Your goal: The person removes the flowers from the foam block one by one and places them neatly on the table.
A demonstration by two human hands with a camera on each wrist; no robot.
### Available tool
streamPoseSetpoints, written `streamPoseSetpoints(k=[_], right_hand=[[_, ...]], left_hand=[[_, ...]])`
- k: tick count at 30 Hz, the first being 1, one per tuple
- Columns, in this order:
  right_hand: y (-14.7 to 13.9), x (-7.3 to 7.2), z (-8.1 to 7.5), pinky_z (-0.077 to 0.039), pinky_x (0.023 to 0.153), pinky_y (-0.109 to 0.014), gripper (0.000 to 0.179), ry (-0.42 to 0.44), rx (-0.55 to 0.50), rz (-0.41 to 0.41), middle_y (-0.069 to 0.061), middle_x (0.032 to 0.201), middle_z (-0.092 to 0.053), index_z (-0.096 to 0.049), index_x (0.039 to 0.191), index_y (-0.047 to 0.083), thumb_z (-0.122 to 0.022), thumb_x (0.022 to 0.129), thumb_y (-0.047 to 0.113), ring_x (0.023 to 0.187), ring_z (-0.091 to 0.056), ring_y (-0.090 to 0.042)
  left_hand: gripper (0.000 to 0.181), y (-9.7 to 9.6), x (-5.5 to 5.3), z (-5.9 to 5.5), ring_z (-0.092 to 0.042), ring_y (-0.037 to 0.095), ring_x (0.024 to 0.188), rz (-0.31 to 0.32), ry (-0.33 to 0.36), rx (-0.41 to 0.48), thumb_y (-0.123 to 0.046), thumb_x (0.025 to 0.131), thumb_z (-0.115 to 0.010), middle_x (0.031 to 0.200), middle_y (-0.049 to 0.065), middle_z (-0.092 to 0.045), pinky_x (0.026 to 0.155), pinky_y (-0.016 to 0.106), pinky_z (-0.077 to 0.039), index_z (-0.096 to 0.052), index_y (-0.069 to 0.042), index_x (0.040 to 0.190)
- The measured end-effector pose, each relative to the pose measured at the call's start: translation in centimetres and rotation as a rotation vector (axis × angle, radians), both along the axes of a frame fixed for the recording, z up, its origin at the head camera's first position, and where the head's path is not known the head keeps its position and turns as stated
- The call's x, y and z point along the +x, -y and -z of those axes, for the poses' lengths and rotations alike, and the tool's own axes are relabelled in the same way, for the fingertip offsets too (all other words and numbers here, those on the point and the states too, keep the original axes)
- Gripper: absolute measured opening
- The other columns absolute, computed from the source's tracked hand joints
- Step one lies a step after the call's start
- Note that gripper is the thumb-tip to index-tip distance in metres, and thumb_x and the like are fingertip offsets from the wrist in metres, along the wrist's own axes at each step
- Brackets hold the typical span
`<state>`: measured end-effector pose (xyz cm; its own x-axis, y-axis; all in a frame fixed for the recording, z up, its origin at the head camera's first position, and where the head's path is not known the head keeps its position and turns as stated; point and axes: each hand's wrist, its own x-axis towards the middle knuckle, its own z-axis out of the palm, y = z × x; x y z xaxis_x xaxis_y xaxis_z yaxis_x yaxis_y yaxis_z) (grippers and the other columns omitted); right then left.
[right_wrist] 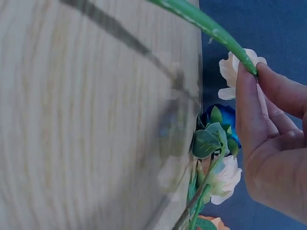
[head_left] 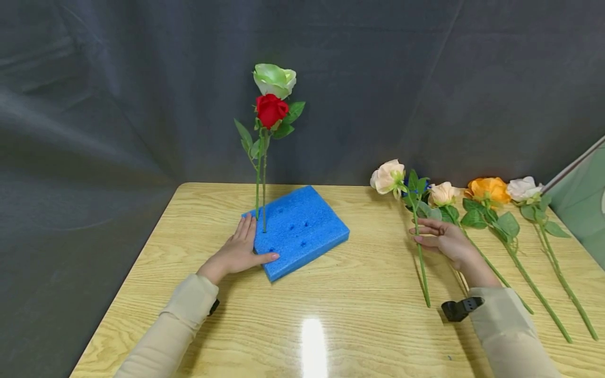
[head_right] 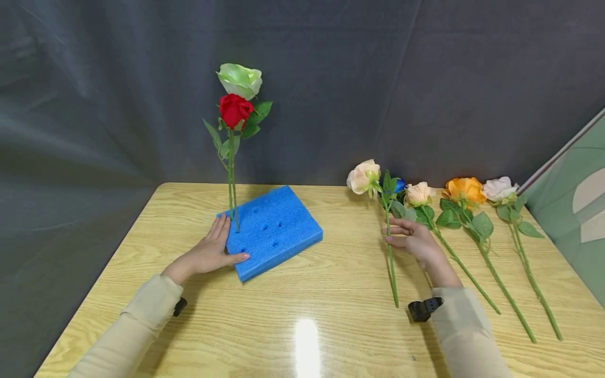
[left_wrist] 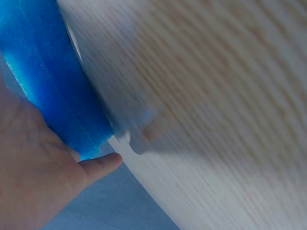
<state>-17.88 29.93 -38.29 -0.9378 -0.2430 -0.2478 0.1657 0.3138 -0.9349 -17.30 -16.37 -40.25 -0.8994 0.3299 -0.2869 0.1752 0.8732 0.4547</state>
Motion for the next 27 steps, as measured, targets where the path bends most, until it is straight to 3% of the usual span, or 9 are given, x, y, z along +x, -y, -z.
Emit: streamPoseSetpoints(k=[8, 15, 20, 27], right_hand=[[-0.8, -0.3, 0.7, -0.053, 0.079, -0.014, 0.071, 0.043, 0.005, 0.016, 0.028, 0.094, -0.059, -0.010, 0.148, -0.013, -0.054, 0.097, 0.008, 0.088, -0.062, 0.011], [-0.9, -0.5, 1.2, -0.053, 0.079, -0.014, 0.070, 0.075, 0.005, 0.014, 0.031, 0.092, -0.058, -0.010, 0.148, -0.014, -0.053, 0.097, 0.006, 0.087, -0.062, 0.012], [-1.0, -0.7, 1.4, -0.054, 0.079, -0.014, 0.071, 0.122, 0.009, 0.057, 0.032, 0.090, -0.058, -0.010, 0.150, -0.009, -0.055, 0.096, 0.007, 0.085, -0.062, 0.011], [-1.1, -0.8, 1.6, -0.055, 0.077, -0.016, 0.068, 0.163, 0.033, 0.093, 0.026, 0.089, -0.057, -0.014, 0.150, -0.006, -0.054, 0.096, 0.008, 0.082, -0.063, 0.010]], left_hand=[[0.116, 0.0, 0.0, 0.2, 0.022, 0.030, 0.147, -0.004, 0.007, 0.002, -0.073, 0.083, -0.049, 0.158, 0.012, 0.025, 0.117, 0.063, -0.007, 0.015, -0.004, 0.151], [0.116, 0.1, -0.1, 0.3, 0.022, 0.030, 0.147, -0.005, 0.011, 0.000, -0.073, 0.083, -0.049, 0.158, 0.011, 0.026, 0.116, 0.063, -0.007, 0.016, -0.004, 0.151], [0.116, 0.1, -0.1, 0.3, 0.022, 0.031, 0.147, 0.000, 0.002, 0.008, -0.072, 0.084, -0.050, 0.158, 0.013, 0.025, 0.116, 0.064, -0.007, 0.015, -0.003, 0.151], [0.116, 0.2, -0.1, 0.3, 0.023, 0.029, 0.147, -0.001, 0.003, 0.008, -0.073, 0.083, -0.050, 0.158, 0.011, 0.026, 0.119, 0.059, -0.006, 0.016, -0.005, 0.151]])
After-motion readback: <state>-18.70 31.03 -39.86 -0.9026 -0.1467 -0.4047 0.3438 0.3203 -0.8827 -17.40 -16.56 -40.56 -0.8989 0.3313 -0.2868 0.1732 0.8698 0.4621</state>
